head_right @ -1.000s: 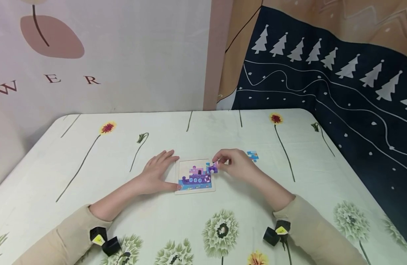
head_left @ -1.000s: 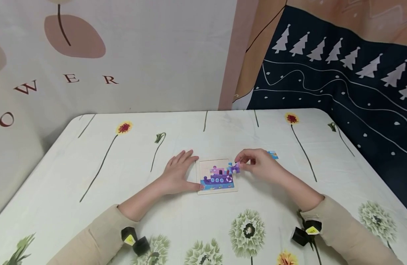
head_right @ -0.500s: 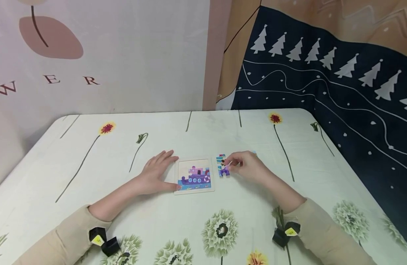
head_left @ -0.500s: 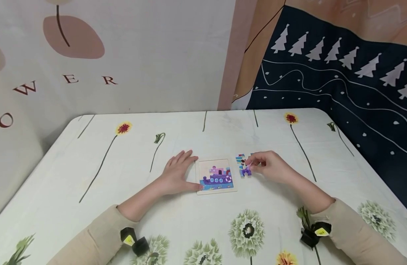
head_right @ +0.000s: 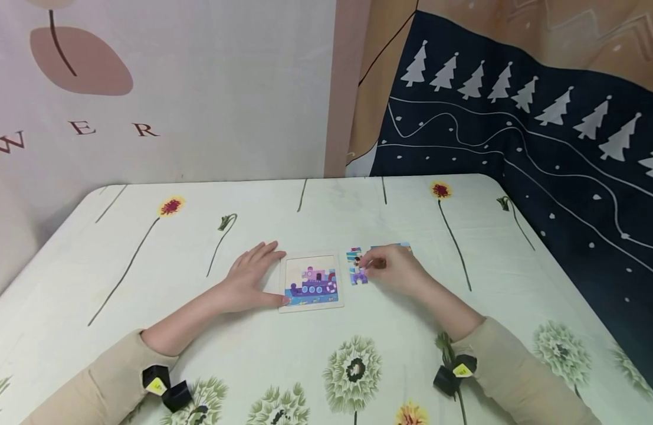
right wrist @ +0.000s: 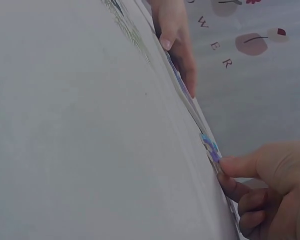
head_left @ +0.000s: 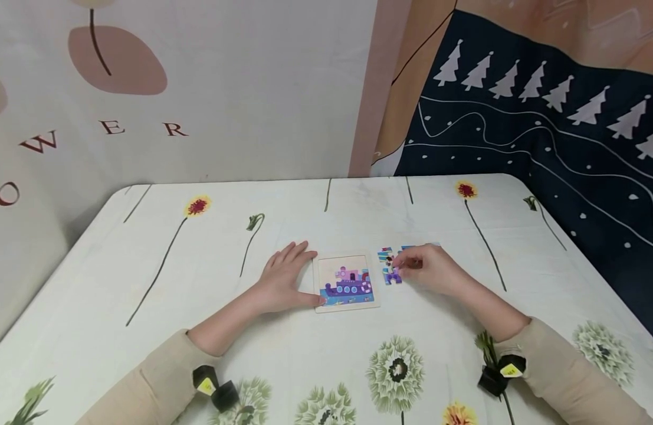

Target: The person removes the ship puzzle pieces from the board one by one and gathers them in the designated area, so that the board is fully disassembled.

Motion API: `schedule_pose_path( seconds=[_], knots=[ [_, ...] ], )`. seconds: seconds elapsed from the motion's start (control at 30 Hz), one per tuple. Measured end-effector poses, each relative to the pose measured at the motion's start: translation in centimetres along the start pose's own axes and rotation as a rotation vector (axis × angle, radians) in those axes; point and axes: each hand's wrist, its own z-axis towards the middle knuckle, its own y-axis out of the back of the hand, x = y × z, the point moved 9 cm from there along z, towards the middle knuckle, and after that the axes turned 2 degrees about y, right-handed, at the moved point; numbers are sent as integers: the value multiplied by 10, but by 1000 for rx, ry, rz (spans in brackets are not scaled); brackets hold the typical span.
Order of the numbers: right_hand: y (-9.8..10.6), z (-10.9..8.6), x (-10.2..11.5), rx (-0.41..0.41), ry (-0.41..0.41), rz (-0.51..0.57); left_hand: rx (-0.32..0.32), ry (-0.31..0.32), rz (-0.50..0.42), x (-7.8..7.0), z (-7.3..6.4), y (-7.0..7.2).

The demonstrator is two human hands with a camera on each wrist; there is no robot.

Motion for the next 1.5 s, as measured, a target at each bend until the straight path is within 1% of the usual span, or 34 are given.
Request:
schedule_pose_path(
  seconds=[0.23, 0.33, 0.47, 0.6, 0.73, 0.83, 0.9, 1.07, 1.5],
  knots=[
    [-1, 0, 2, -29, -27, -110, -4, -4, -2, 0, 0, 1],
    [-1, -1, 4, -43, -19, -151, -3, -4, -2, 0, 0, 1],
    [-2, -2, 5, -54, 4, -180, -1, -3, -2, -1, 0, 1],
    [-2, -2, 7, -60, 8, -191, -2, -5, -6, -1, -1, 2],
    [0, -2, 9, -78, 4, -175, 3, -2, -3, -1, -1, 1],
    [2, -1, 13, -97, 8, -140, 4, -4, -4, -1, -1, 1],
    [1, 1, 17, -96, 10, -109, 5, -3, -6, -1, -1, 1],
    [-5, 6, 27, -63, 28, -64, 3, -4, -5, -2, -1, 1],
    [-30, 26, 53, 27, 91, -28, 4, 5, -6, -2, -1, 1]
  ],
)
